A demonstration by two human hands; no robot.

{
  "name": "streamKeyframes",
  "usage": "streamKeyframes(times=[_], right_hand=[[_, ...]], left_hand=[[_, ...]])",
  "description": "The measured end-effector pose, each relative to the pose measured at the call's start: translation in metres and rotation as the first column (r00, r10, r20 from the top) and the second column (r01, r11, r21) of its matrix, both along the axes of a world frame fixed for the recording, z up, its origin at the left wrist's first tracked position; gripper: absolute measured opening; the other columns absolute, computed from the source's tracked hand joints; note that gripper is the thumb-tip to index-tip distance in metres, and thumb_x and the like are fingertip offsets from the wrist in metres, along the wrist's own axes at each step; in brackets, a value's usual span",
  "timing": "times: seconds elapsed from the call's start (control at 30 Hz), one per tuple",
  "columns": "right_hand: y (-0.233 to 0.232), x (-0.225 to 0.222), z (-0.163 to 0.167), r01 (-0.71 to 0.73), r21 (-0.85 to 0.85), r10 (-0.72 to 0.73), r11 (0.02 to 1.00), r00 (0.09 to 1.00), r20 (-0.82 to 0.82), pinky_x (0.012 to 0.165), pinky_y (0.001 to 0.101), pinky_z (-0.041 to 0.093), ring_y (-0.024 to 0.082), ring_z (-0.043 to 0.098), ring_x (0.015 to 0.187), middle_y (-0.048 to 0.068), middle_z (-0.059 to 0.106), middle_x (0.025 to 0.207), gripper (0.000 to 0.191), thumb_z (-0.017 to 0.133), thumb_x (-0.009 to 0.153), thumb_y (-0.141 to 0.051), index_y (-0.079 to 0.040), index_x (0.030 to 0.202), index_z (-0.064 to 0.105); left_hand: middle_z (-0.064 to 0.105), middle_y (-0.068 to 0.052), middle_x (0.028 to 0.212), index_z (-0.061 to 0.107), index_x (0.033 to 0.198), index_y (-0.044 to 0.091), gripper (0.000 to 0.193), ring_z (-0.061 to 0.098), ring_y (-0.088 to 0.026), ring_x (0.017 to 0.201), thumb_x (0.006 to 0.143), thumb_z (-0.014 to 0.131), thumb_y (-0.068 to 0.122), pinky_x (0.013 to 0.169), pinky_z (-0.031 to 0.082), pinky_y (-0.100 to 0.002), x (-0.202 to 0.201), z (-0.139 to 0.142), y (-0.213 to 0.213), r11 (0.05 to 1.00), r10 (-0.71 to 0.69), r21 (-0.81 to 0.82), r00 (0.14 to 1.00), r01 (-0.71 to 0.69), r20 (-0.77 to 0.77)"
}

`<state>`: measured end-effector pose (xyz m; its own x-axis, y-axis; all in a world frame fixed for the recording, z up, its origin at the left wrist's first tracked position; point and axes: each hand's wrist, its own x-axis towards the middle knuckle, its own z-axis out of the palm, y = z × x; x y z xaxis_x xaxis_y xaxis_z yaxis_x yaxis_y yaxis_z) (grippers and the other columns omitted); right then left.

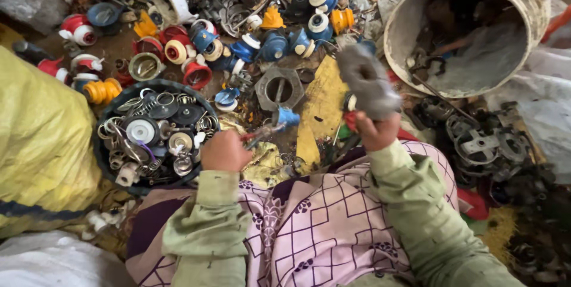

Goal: The person sits on the floor and uses a hammer and pliers to disassemble and adjust small mechanical parts. They repeatedly strike components, remove pieces, and place them into a nearby container.

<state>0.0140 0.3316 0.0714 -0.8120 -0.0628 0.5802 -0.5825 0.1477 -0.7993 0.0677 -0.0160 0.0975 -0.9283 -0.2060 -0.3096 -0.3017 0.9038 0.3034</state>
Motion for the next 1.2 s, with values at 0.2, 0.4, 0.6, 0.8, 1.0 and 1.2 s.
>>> streamKeyframes(times=[0.2,0.4,0.6,0.8,1.0,1.2], right_hand=[[-0.024,0.035,0.018,0.009,-0.443,0.145,0.896,0.939,0.311,0.053,0.0308,0.048,0.017,0.059,0.060,0.007,0.064,0.077,0.040,0.062,0.103,-0.045,-0.005,0.101,0.057],[0.002,0.012,-0.020,0.165,-0.351,0.254,0.922,0.429,0.867,0.044,0.0348,0.044,0.017,0.051,0.047,0.001,0.054,0.062,0.028,0.073,0.092,-0.035,-0.010,0.089,0.061],[0.044,-0.036,-0.077,0.115,-0.423,0.412,0.899,0.109,0.905,0.045,0.0364,0.046,0.021,0.058,0.048,0.007,0.060,0.063,0.016,0.066,0.088,-0.020,-0.006,0.084,0.059],[0.048,0.001,-0.075,-0.189,0.513,0.018,0.837,0.947,0.321,0.082,0.0467,0.055,0.038,0.069,0.099,0.024,0.070,0.117,0.068,0.077,0.078,-0.022,-0.003,0.141,0.060],[0.063,0.035,-0.050,-0.264,0.547,-0.140,0.794,0.798,0.587,0.091,0.0428,0.056,0.036,0.072,0.102,0.024,0.074,0.114,0.064,0.074,0.078,-0.026,-0.014,0.141,0.066],[0.063,0.043,-0.029,-0.223,0.483,-0.164,0.847,0.755,0.636,0.089,0.0419,0.056,0.034,0.073,0.099,0.020,0.074,0.114,0.061,0.076,0.077,-0.025,-0.019,0.137,0.069]], left_hand=[[0.074,-0.015,0.089,0.079,0.100,0.011,0.036,0.072,-0.036,0.082,0.069,0.084,0.029,0.073,0.057,-0.048,0.034,0.026,-0.001,0.997,0.021,-0.063,0.965,-0.039,-0.263],[0.072,-0.015,0.101,0.073,0.111,0.005,0.054,0.069,-0.037,0.089,0.064,0.088,0.026,0.079,0.055,-0.046,0.128,0.074,0.032,0.999,0.005,-0.030,0.675,-0.040,-0.738],[0.070,-0.013,0.103,0.073,0.111,0.007,0.054,0.068,-0.036,0.093,0.063,0.089,0.024,0.085,0.054,-0.047,0.232,0.126,0.052,0.976,-0.105,-0.194,0.578,-0.095,-0.809],[0.073,-0.008,0.092,0.074,0.113,0.005,0.053,0.067,-0.023,0.078,0.068,0.092,0.029,0.072,0.054,-0.036,0.292,0.169,0.057,0.971,0.227,0.118,0.635,-0.210,-0.738],[0.062,0.007,0.090,0.068,0.112,0.002,0.043,0.059,-0.007,0.077,0.079,0.089,0.018,0.067,0.049,-0.025,0.286,0.207,-0.037,0.667,0.735,0.724,0.318,-0.178,-0.599],[0.067,-0.008,0.093,0.064,0.107,0.008,0.033,0.068,-0.018,0.062,0.099,0.074,0.038,0.053,0.055,-0.036,0.215,0.352,-0.227,0.611,0.775,0.729,0.423,-0.309,-0.470]])
